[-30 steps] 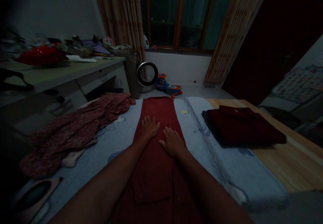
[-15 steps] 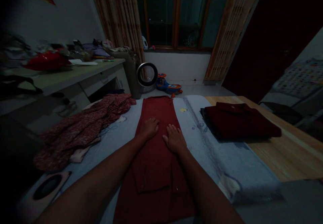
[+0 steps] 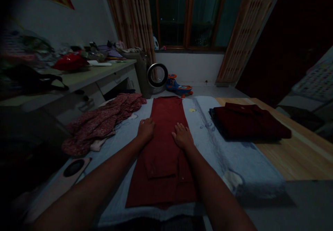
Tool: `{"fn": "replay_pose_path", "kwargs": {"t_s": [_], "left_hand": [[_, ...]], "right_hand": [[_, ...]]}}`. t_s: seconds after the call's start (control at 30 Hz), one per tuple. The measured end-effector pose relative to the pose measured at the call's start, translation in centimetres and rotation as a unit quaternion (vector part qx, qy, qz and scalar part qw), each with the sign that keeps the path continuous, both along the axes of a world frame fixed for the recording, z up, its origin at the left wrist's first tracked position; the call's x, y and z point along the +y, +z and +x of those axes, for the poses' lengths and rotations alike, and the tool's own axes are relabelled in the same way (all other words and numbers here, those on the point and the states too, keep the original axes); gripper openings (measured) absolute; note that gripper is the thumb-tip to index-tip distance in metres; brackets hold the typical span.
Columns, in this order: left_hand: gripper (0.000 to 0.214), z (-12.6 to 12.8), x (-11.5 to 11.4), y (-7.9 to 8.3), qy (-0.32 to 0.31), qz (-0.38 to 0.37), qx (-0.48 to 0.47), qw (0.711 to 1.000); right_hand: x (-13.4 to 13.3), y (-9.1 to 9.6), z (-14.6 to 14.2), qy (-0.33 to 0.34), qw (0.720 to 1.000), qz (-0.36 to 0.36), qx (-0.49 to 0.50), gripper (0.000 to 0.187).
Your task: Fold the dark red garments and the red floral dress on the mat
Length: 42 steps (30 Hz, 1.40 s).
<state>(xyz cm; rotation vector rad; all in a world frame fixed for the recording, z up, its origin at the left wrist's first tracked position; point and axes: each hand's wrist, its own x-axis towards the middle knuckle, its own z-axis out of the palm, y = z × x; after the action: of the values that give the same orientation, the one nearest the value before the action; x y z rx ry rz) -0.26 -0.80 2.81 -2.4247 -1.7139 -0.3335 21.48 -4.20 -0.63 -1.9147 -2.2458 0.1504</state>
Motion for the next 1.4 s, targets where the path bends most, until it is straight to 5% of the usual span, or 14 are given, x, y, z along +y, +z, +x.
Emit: {"fn": "replay_pose_path", "kwargs": {"t_s": [0.2,0.33,0.57,0.77,1.27,1.4], "left_hand": [[0.053,2.1,-6.9,-2.0,-0.047,-0.099,-0.031,0.994],[0.064,1.9,-9.0,-3.2,-0.028,-0.114,-0.029,0.993],[0.066,1.7,-9.1,-3.2,-0.023,-0.094,-0.031,0.995],[0.063,1.6,-8.9,-3.8,-0.031,-0.081,-0.013,0.996],[0.056,1.2,-8.8,-3.4,-0.041,-0.074,-0.051,0.995],[0.047,1.3,-10.3,-2.4,-0.100,-0.111,-0.085,0.985]], "right_hand": [[0.1,-0.2,0.0,0.006,1.000,0.007,-0.007,0.058],[0.2,0.0,0.2,0.006,1.000,0.007,0.007,0.056],[-1.4,1.5,-1.4,0.020,0.996,0.077,0.036,0.045],[-4.0,1.2,-4.3,0.099,0.995,0.008,0.020,0.051],[-5.7,1.3,1.2,-0.013,1.000,0.003,-0.003,0.056],[-7.1,1.3,0.3,0.028,0.997,0.047,0.048,0.056]]}}
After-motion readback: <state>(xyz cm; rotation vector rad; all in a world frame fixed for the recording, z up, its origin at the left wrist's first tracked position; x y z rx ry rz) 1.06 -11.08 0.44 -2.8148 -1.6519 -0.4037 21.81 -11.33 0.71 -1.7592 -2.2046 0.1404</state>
